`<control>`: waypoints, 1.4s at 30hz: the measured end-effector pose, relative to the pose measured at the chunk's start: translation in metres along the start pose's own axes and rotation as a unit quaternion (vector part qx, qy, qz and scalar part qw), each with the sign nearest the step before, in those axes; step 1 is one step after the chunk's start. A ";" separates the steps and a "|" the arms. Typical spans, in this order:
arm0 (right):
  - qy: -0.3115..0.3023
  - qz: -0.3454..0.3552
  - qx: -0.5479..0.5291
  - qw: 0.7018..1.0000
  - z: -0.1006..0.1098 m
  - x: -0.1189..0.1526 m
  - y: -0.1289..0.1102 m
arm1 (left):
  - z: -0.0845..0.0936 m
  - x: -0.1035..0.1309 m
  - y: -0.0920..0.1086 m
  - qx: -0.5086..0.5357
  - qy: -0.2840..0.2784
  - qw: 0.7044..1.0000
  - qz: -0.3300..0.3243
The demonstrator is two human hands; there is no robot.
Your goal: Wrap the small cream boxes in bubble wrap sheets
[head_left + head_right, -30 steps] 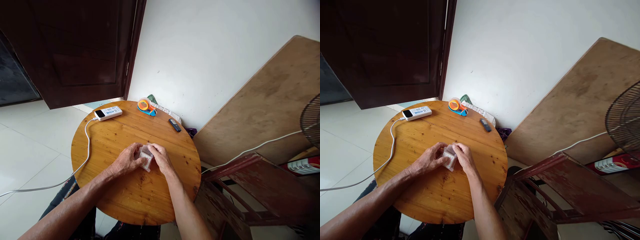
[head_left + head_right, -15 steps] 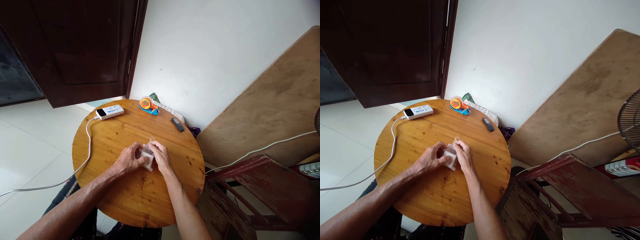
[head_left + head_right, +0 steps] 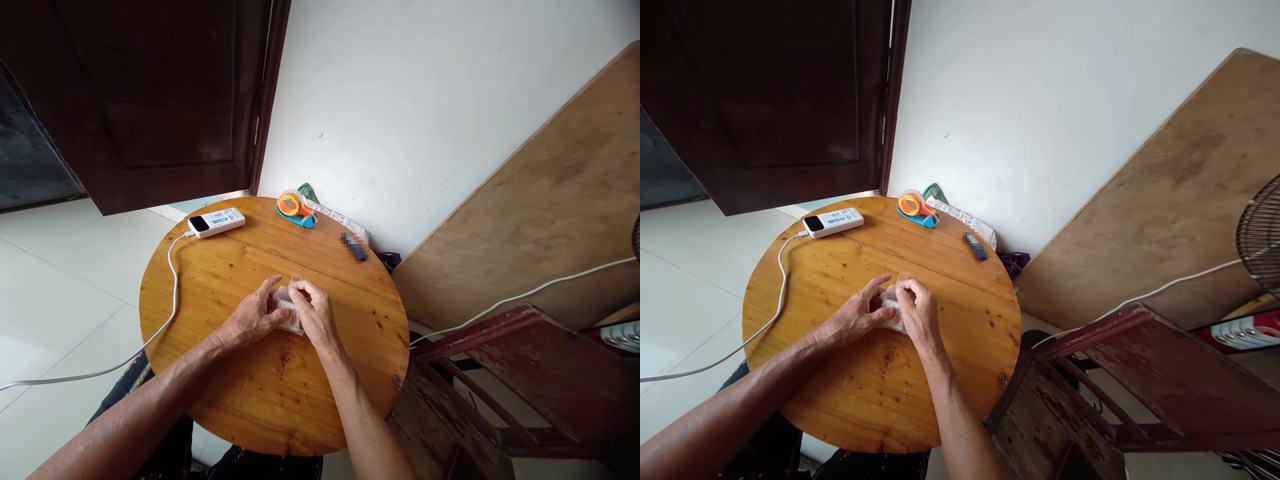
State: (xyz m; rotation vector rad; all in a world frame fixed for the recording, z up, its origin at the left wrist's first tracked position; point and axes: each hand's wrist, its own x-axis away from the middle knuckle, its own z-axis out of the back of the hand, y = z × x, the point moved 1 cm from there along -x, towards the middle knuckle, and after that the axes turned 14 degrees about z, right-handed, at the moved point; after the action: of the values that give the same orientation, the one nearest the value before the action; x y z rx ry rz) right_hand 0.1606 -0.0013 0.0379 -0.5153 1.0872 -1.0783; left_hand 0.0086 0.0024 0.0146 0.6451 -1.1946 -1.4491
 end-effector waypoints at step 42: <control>0.014 0.025 0.098 0.995 0.005 0.013 0.006 | 0.000 0.002 0.004 -0.058 0.087 0.992 -0.073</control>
State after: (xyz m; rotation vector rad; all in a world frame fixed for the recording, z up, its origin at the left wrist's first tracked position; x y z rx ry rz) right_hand 0.1685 -0.0109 0.0300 -0.3151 1.0013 -1.1378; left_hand 0.0092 0.0009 0.0188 0.7742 -0.9383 -1.5371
